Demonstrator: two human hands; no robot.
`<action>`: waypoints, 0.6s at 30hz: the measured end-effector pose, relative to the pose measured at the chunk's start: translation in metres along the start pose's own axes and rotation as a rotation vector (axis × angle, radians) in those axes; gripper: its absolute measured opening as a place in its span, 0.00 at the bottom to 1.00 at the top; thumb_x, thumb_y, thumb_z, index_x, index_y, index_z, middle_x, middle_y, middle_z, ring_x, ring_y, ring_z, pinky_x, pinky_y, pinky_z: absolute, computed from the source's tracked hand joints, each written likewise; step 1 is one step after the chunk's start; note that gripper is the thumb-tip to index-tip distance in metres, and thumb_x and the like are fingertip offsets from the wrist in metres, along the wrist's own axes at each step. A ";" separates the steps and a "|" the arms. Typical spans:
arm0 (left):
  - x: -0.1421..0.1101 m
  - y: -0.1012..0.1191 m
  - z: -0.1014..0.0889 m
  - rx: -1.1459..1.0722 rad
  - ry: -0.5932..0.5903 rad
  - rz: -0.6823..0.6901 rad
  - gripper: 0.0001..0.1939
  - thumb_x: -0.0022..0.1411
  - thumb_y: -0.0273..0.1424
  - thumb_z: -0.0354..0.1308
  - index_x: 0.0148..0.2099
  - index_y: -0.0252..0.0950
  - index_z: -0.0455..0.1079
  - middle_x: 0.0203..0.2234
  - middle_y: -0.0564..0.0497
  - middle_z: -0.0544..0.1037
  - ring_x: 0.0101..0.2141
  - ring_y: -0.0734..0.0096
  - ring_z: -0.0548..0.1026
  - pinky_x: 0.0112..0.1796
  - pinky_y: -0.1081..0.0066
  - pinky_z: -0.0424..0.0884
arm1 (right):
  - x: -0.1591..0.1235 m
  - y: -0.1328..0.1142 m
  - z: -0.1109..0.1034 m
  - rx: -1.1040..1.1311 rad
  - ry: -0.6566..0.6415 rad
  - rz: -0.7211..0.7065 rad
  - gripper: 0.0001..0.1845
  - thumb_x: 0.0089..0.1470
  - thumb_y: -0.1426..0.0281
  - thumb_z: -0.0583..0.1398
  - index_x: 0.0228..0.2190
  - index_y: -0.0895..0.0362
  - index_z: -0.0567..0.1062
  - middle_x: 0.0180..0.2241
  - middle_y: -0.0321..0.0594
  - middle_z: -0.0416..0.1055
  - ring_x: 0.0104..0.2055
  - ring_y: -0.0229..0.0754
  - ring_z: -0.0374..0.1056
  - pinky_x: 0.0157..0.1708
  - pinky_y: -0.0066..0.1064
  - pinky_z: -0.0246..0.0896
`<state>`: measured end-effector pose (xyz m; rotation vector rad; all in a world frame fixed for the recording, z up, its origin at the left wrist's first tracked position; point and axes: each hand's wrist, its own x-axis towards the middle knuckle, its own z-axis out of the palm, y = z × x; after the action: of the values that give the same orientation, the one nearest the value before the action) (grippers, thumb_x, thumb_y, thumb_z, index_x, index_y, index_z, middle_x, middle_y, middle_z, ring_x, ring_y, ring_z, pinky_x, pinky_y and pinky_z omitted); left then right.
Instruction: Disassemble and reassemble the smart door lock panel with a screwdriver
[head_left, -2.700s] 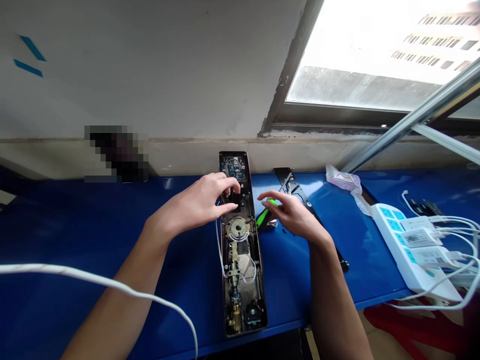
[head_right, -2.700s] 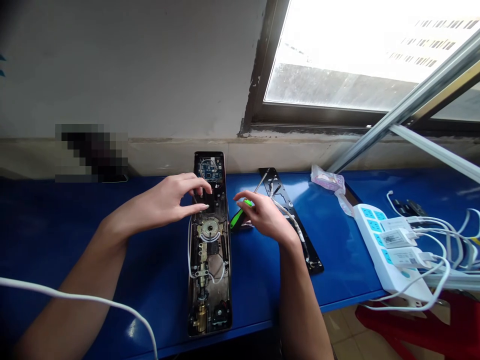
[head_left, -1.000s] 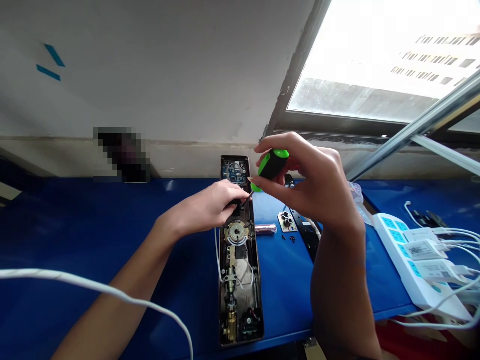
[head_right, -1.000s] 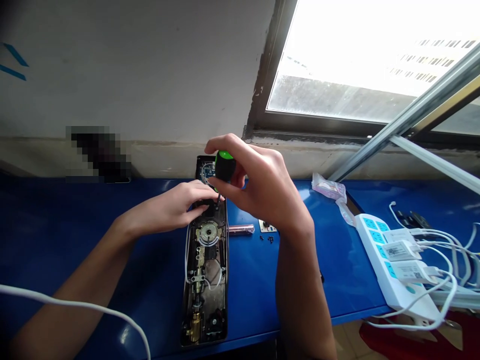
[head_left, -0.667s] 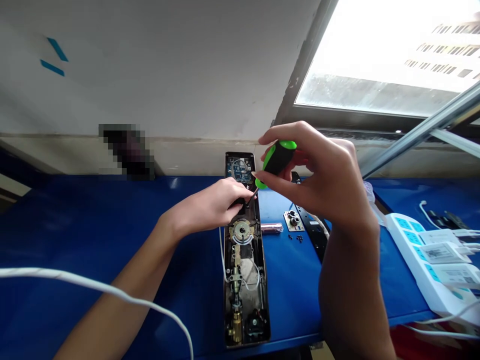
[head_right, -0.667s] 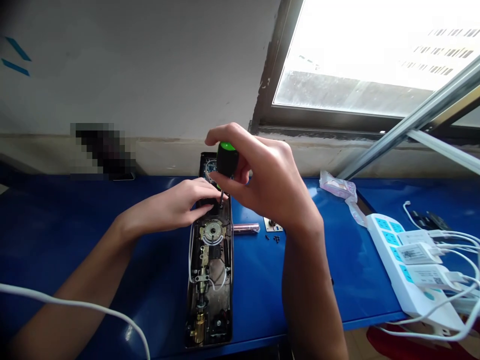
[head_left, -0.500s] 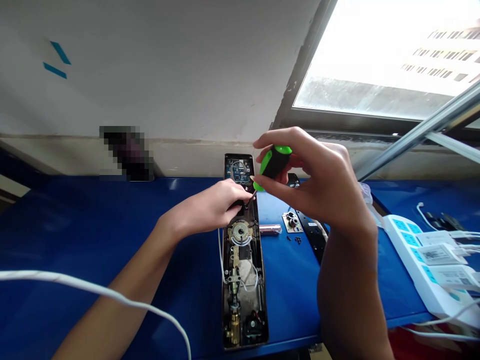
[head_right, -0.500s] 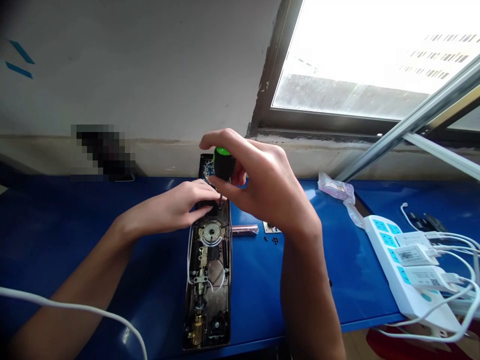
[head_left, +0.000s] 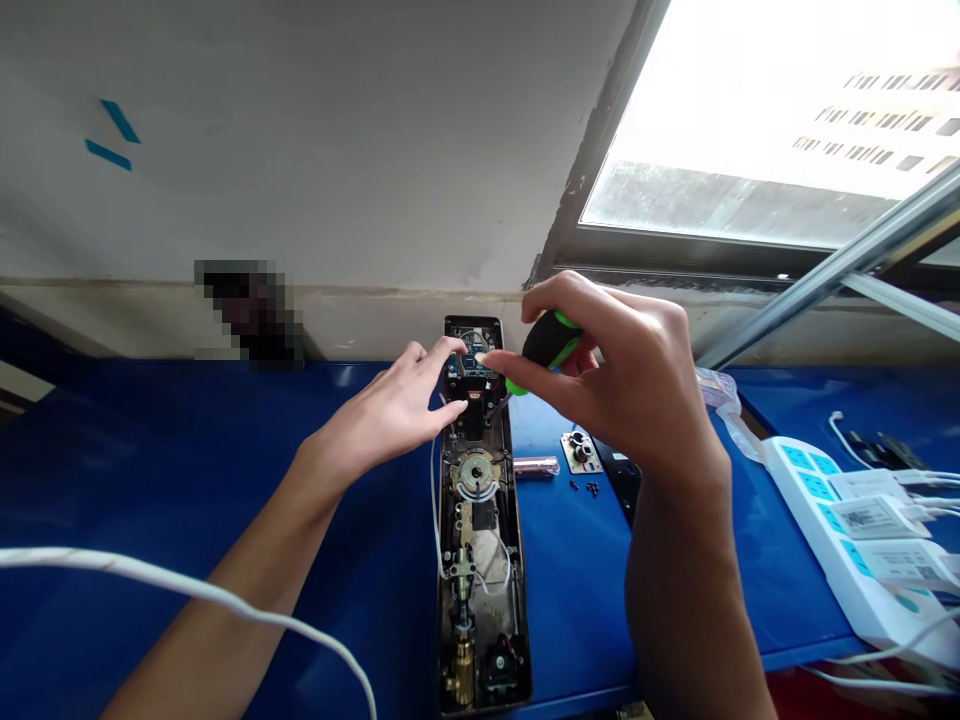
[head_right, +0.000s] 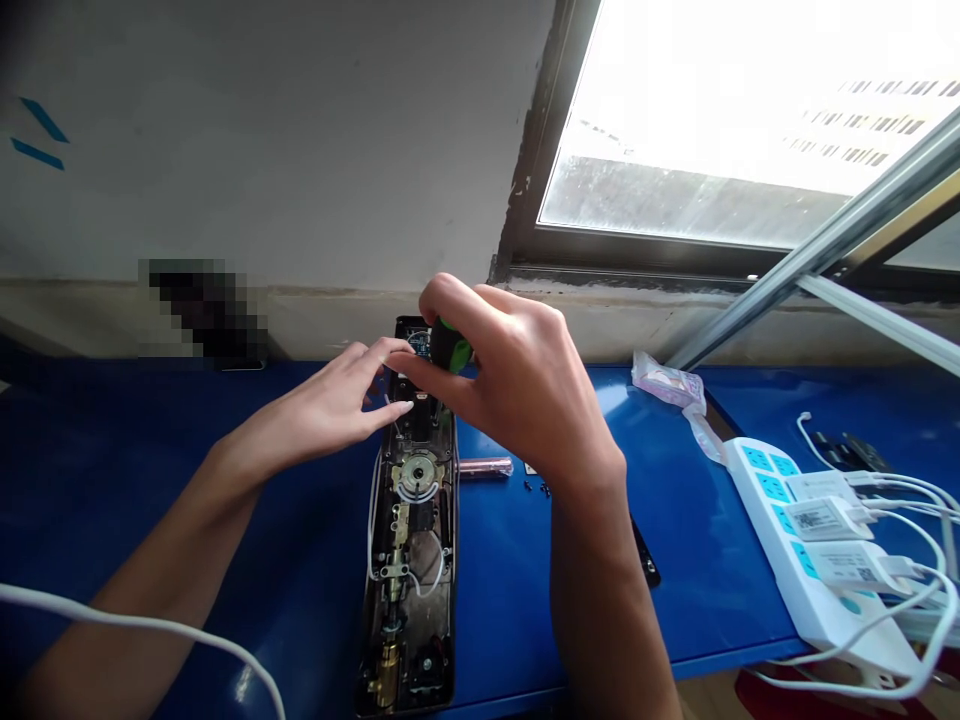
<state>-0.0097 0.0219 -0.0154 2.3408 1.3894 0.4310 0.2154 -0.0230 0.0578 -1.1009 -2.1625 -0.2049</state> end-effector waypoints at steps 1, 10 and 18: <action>0.000 -0.001 0.000 -0.015 -0.027 0.007 0.31 0.67 0.43 0.56 0.69 0.46 0.56 0.50 0.43 0.73 0.48 0.51 0.77 0.48 0.57 0.74 | 0.000 -0.001 0.000 0.015 0.003 -0.002 0.10 0.61 0.62 0.66 0.39 0.53 0.74 0.29 0.36 0.74 0.26 0.36 0.63 0.28 0.34 0.61; 0.004 -0.001 0.001 -0.127 -0.179 0.036 0.24 0.63 0.35 0.55 0.61 0.42 0.59 0.25 0.56 0.72 0.22 0.68 0.71 0.24 0.70 0.60 | 0.000 -0.005 -0.002 0.108 -0.029 0.000 0.09 0.64 0.61 0.63 0.38 0.53 0.75 0.30 0.36 0.76 0.27 0.37 0.67 0.28 0.34 0.63; 0.000 0.004 -0.007 -0.155 -0.257 0.059 0.21 0.61 0.32 0.56 0.56 0.43 0.60 0.24 0.57 0.73 0.23 0.67 0.72 0.25 0.71 0.62 | -0.002 -0.012 -0.012 0.209 -0.138 0.052 0.04 0.64 0.65 0.62 0.37 0.52 0.75 0.32 0.36 0.76 0.31 0.38 0.70 0.33 0.33 0.67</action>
<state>-0.0092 0.0213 -0.0075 2.2242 1.1292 0.2343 0.2133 -0.0375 0.0674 -1.0755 -2.2143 0.1213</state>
